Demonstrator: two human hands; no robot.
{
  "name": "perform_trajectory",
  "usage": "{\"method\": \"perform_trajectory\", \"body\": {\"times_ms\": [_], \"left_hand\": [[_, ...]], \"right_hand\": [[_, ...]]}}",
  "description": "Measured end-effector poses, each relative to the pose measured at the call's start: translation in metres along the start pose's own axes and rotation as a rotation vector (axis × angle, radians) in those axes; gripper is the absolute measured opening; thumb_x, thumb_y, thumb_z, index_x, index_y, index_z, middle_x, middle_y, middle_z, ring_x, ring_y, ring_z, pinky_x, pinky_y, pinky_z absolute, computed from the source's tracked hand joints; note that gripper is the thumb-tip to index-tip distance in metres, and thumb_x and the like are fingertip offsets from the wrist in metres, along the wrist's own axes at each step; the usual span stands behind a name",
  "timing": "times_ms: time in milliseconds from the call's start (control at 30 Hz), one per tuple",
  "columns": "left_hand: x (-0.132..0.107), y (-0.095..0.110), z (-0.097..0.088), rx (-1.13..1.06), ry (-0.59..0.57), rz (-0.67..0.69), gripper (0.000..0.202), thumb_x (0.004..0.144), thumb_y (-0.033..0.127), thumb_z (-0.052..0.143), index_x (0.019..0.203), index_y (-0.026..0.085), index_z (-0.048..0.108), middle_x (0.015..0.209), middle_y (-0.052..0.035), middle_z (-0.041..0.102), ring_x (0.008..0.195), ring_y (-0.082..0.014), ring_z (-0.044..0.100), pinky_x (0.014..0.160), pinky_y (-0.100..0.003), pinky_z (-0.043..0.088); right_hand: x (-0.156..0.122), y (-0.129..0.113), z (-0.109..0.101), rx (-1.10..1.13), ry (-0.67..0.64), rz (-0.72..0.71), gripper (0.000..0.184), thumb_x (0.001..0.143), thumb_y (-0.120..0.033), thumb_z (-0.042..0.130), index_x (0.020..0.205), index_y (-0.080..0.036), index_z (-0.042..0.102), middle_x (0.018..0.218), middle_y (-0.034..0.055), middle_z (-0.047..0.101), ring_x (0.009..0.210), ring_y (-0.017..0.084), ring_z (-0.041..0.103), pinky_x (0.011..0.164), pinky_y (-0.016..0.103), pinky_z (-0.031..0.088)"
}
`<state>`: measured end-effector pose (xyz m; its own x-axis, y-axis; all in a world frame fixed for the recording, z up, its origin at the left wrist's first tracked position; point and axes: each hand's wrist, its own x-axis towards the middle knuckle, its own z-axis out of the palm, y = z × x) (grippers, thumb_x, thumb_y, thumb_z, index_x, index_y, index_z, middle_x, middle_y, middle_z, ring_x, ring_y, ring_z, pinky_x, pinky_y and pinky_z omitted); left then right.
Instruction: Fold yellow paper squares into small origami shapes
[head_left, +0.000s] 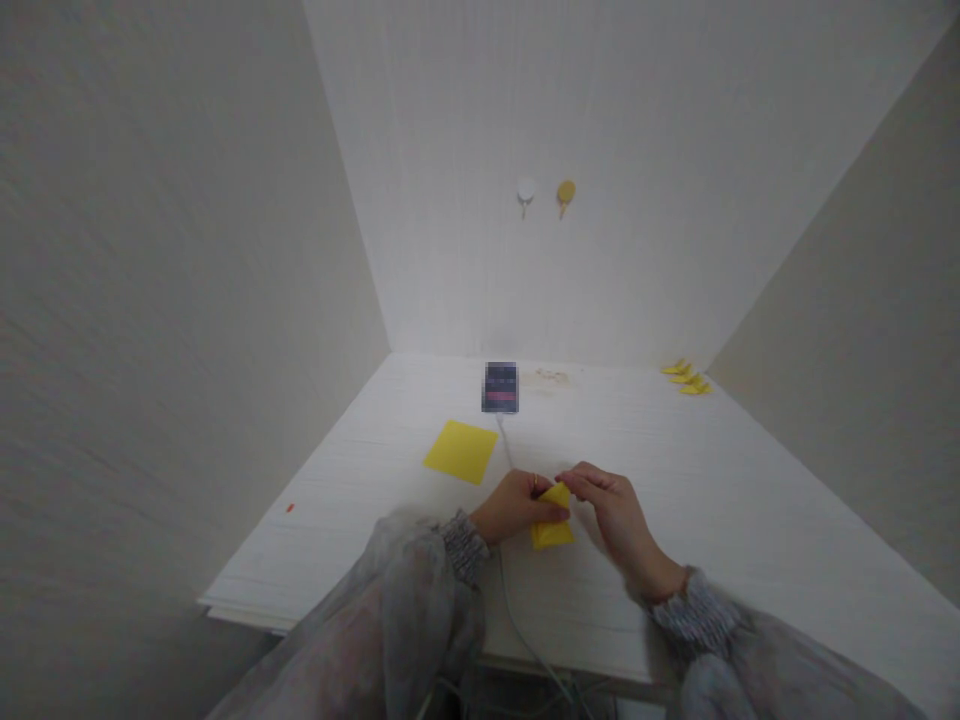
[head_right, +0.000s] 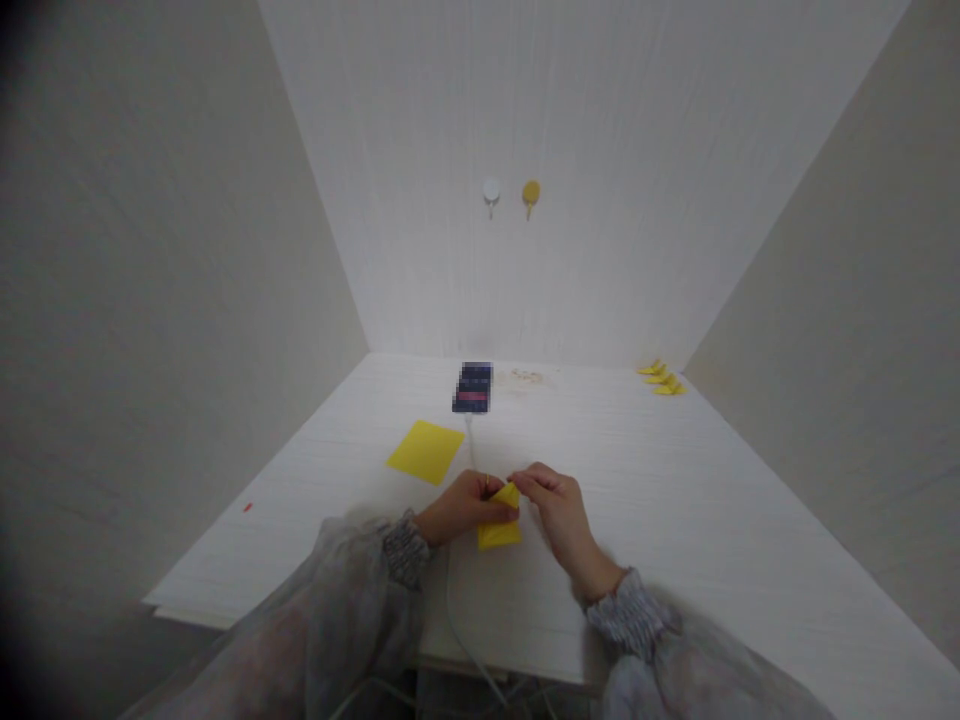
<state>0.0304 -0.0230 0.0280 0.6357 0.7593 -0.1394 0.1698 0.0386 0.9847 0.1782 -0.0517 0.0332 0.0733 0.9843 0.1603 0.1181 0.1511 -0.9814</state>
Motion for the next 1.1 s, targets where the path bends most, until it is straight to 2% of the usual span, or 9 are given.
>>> {"method": "perform_trajectory", "body": {"times_ms": [167,300,400,500,667,967,1100], "left_hand": [[0.002,-0.006,-0.001,0.051,0.014,-0.062,0.027,0.054,0.036,0.063,0.061,0.010,0.058,0.052,0.0028,0.048,0.047,-0.0072,0.040,0.044,-0.020,0.027],[0.002,-0.006,-0.002,0.063,0.030,-0.062,0.028,0.053,0.037,0.064,0.059,0.010,0.058,0.051,0.0033,0.047,0.046,-0.0068,0.039,0.044,-0.019,0.026],[0.002,-0.004,-0.003,0.058,0.032,-0.063,0.029,0.053,0.037,0.064,0.058,0.010,0.057,0.050,0.0037,0.046,0.045,-0.0064,0.038,0.043,-0.019,0.026],[0.000,-0.002,-0.003,-0.004,0.015,-0.076,0.028,0.052,0.036,0.065,0.060,0.010,0.057,0.050,0.0037,0.047,0.045,-0.0062,0.039,0.044,-0.019,0.027],[-0.005,0.005,0.000,-0.188,-0.095,-0.129,0.026,0.049,0.031,0.069,0.060,0.010,0.058,0.054,0.0024,0.052,0.047,-0.0062,0.043,0.047,-0.019,0.030],[-0.008,0.010,0.001,-0.316,-0.168,-0.192,0.026,0.045,0.028,0.072,0.061,0.011,0.061,0.057,0.0009,0.056,0.049,-0.0076,0.047,0.050,-0.021,0.034],[-0.007,0.009,0.001,-0.282,-0.168,-0.167,0.026,0.047,0.028,0.071,0.062,0.010,0.061,0.058,0.0006,0.056,0.050,-0.0075,0.047,0.050,-0.021,0.034]], "right_hand": [[0.001,-0.001,-0.004,-0.104,0.092,-0.022,0.023,0.071,-0.036,0.052,0.067,-0.018,0.065,0.063,0.0019,0.058,0.059,0.014,0.048,0.054,0.024,0.037],[0.003,-0.005,-0.005,-0.145,0.118,-0.022,0.029,0.074,-0.040,0.048,0.066,-0.017,0.064,0.058,0.0014,0.054,0.057,0.013,0.046,0.053,0.024,0.037],[0.004,-0.006,-0.006,-0.098,0.039,0.017,0.032,0.074,-0.042,0.048,0.066,-0.015,0.064,0.055,0.0010,0.052,0.055,0.013,0.046,0.053,0.024,0.037],[0.006,-0.004,-0.008,-0.015,-0.085,0.060,0.025,0.069,-0.039,0.055,0.072,-0.016,0.065,0.057,-0.0002,0.054,0.054,0.012,0.046,0.053,0.024,0.038],[0.008,0.006,-0.016,0.092,-0.218,0.064,0.020,0.062,-0.033,0.063,0.074,-0.018,0.064,0.064,-0.0001,0.058,0.055,0.011,0.047,0.053,0.024,0.038],[0.009,0.007,-0.020,0.089,-0.277,0.009,0.018,0.064,-0.035,0.061,0.066,-0.017,0.060,0.062,-0.0003,0.052,0.057,0.011,0.045,0.054,0.024,0.037],[0.008,0.007,-0.019,0.129,-0.306,-0.006,0.017,0.066,-0.034,0.060,0.066,-0.017,0.059,0.063,-0.0008,0.052,0.058,0.011,0.045,0.055,0.024,0.036]]}}
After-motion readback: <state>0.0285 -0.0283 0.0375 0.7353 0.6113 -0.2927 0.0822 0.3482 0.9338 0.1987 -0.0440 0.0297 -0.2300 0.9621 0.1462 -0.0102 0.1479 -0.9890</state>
